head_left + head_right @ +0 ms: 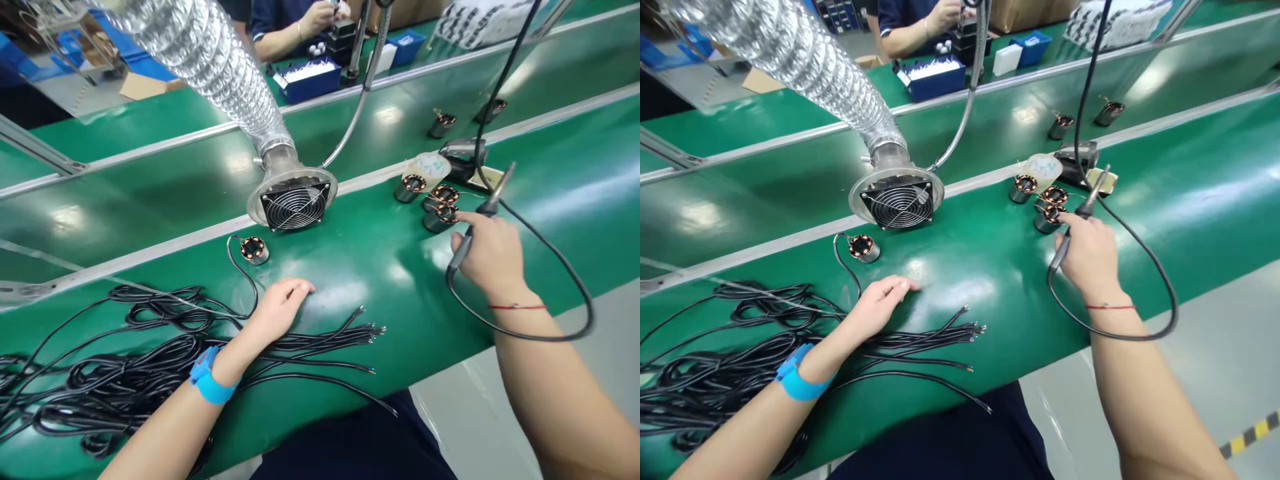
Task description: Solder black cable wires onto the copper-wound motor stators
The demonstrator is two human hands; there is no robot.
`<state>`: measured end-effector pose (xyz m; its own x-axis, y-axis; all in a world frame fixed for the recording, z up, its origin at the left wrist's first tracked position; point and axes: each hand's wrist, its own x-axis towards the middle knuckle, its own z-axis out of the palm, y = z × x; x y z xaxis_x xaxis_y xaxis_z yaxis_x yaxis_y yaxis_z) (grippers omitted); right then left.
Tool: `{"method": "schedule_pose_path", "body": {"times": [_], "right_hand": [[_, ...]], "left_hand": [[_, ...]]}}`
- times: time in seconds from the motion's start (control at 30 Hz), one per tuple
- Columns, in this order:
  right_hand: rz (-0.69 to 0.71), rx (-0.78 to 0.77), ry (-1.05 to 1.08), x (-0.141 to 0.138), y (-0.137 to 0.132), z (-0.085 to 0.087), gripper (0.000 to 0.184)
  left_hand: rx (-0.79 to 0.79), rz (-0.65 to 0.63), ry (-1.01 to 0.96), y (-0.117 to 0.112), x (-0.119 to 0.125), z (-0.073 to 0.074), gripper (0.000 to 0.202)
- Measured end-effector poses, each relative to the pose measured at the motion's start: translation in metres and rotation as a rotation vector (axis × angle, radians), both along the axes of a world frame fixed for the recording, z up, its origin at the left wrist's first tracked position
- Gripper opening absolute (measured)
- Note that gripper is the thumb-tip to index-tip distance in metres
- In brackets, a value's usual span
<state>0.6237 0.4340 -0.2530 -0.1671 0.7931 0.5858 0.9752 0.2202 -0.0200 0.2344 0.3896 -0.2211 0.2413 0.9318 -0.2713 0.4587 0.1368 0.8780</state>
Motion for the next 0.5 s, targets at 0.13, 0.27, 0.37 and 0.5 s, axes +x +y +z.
{"method": "schedule_pose_path", "body": {"times": [0.13,0.27,0.37,0.5], "right_hand": [[0.010,0.044,-0.023,0.004,0.018,-0.016,0.022],[0.038,0.063,-0.003,-0.023,0.013,-0.014,0.018],[0.189,-0.007,0.013,-0.060,-0.003,-0.010,0.014],[0.393,-0.123,0.006,-0.116,-0.028,-0.005,0.016]], "left_hand": [[-0.209,0.071,-0.146,0.005,-0.007,0.003,0.031],[-0.231,0.004,-0.159,0.004,-0.012,0.000,0.032],[-0.186,-0.012,-0.127,0.004,-0.011,-0.004,0.030],[-0.121,0.123,-0.105,0.007,-0.008,0.000,0.019]]}}
